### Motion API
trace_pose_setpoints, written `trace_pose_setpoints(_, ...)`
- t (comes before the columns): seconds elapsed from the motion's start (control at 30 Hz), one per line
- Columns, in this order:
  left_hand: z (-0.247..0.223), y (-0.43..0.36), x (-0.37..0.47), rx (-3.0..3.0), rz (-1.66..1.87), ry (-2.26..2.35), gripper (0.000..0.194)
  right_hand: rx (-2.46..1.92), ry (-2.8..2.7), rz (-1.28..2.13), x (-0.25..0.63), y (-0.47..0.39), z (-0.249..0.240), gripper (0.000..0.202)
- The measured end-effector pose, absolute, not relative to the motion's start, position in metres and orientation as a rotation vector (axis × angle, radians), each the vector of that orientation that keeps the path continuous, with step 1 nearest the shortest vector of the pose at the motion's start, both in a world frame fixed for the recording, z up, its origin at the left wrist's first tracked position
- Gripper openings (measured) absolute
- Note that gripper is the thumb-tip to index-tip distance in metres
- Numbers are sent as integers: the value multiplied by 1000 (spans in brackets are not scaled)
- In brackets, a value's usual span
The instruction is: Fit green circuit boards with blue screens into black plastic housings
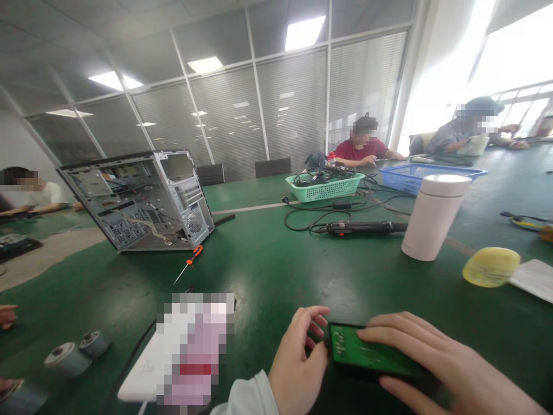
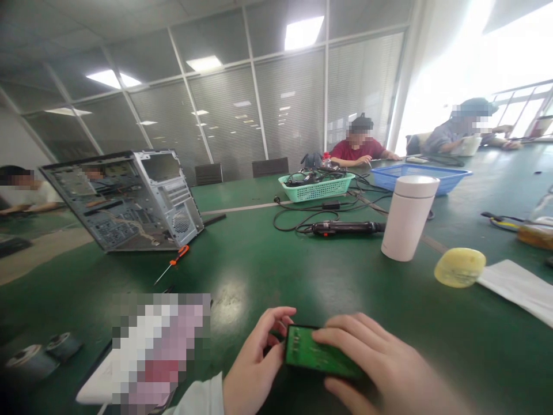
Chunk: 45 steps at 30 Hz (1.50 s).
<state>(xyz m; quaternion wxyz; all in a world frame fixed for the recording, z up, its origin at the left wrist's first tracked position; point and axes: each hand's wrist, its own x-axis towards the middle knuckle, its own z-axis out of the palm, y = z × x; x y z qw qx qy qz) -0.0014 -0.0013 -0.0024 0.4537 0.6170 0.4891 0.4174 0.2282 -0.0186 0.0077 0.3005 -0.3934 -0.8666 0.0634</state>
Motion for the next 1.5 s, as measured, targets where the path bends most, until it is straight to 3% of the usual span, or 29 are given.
trace_pose_setpoints(0.13,-10,14,-11,1390,1186,1286,35,-1096,-2275,396,171,7,39,33)
trace_pose_setpoints(0.37,-15,23,-16,1327,1241,1314,49,-1079,-2110,474,166,31,-2,31)
trace_pose_setpoints(0.93,-9,27,-20,1523,1226,1277,27,-942,-2141,456,181,38,-3,37)
trace_pose_setpoints(1.4,-14,22,-24,1571,1247,1169,19,-1008,-2126,587,176,29,-5,63)
trace_pose_setpoints(1.5,-11,21,-21,1523,1253,1183,19,-1032,-2076,645,172,27,-6,51)
